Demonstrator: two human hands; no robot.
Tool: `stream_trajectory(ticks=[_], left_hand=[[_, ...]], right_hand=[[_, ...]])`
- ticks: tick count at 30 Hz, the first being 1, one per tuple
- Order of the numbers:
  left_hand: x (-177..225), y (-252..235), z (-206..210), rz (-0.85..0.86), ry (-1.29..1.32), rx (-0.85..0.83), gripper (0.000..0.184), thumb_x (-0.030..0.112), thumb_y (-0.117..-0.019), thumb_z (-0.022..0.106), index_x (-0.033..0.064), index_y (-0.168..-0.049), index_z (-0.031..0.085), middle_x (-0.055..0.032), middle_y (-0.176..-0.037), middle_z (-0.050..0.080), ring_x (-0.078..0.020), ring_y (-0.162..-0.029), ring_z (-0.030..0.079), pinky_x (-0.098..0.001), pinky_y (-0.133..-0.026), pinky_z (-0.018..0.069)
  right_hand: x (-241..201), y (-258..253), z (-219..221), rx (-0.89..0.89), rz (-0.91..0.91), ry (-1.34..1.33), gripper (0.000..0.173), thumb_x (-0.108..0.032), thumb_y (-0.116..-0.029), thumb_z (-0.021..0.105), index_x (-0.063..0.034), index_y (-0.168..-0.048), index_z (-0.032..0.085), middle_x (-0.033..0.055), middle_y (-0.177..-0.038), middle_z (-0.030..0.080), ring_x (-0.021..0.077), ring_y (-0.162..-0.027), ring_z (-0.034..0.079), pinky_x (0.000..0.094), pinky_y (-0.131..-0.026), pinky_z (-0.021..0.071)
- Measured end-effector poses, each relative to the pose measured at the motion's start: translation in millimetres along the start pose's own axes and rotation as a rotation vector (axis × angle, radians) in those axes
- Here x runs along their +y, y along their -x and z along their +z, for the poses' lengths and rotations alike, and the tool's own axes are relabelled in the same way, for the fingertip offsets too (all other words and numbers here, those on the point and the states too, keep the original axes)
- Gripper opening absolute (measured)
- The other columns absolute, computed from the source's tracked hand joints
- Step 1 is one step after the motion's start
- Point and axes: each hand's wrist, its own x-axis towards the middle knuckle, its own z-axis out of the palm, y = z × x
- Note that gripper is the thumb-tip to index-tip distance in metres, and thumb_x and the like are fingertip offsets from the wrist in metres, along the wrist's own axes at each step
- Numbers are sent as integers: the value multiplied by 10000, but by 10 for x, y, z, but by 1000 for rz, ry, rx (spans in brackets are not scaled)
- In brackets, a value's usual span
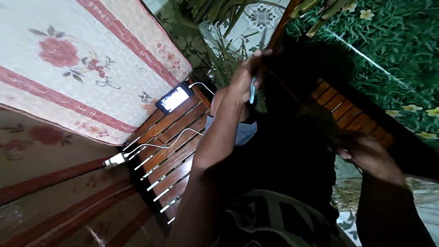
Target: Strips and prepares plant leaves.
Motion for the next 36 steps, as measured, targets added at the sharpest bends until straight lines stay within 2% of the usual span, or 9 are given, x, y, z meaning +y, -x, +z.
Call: stream_trajectory(ticks=[3,7,9,16,23,28,30,33,36], left_hand=[[-82,22,90,-62,-46,0,389,298,-1123,336,61,-1277,604,18,-602,474,-61,-423,423,-193,-381,396],[-392,239,581,-299,-523,-309,288,210,-1099,463,-10,-987,612,-23,-640,532,-67,-486,486,-204,-434,419],[-447,305,709,-338,-640,-407,265,183,-1100,461,-16,-996,601,-8,-658,512,-47,-508,477,-188,-460,418],[-75,-34,93,-47,-3,-9,351,272,-1118,359,62,-1264,600,16,-622,499,-53,-440,432,-189,-387,394],[-327,250,643,-331,-492,-311,266,205,-1099,464,-7,-1058,620,-5,-624,507,-55,-470,460,-189,-423,396],[87,57,0,24,-31,13,355,244,-1119,332,63,-1252,606,48,-596,474,-31,-421,410,-169,-384,378],[222,20,-225,148,67,80,432,301,-1133,254,66,-1306,572,59,-543,462,-35,-389,420,-175,-375,398],[242,-12,-281,204,153,161,450,343,-1137,244,74,-1290,570,48,-514,444,-54,-371,412,-190,-368,394],[268,-64,-278,267,199,224,442,365,-1134,248,104,-1295,566,52,-536,452,-54,-381,412,-192,-375,399]], right_hand=[[-47,-28,35,19,49,-16,139,-173,-960,553,-180,-983,690,-132,-628,566,-12,-458,466,162,-431,421],[-441,-256,340,150,83,76,152,-129,-951,567,-59,-1033,674,-106,-670,607,-25,-499,525,158,-468,475],[-616,-317,386,121,86,198,252,-115,-991,529,57,-1146,627,-47,-725,585,-15,-545,527,173,-520,486],[-125,-41,86,127,137,143,136,-162,-961,561,-111,-1017,673,-125,-619,554,-12,-461,471,171,-437,423],[-503,-285,292,101,21,246,279,-209,-968,580,42,-1066,652,-58,-691,582,-7,-543,530,194,-533,495],[-35,102,-168,23,128,400,271,-237,-956,553,-27,-1049,697,-6,-708,606,56,-552,529,269,-532,486],[46,355,-314,23,312,382,240,-116,-1008,561,63,-1117,678,75,-847,671,83,-682,579,280,-674,521],[328,783,-574,149,547,298,198,-58,-1031,536,74,-1130,646,13,-847,668,32,-688,577,227,-701,515],[637,1309,-848,222,535,194,173,-22,-1015,486,97,-1070,599,-32,-799,634,-17,-640,561,175,-635,505]])
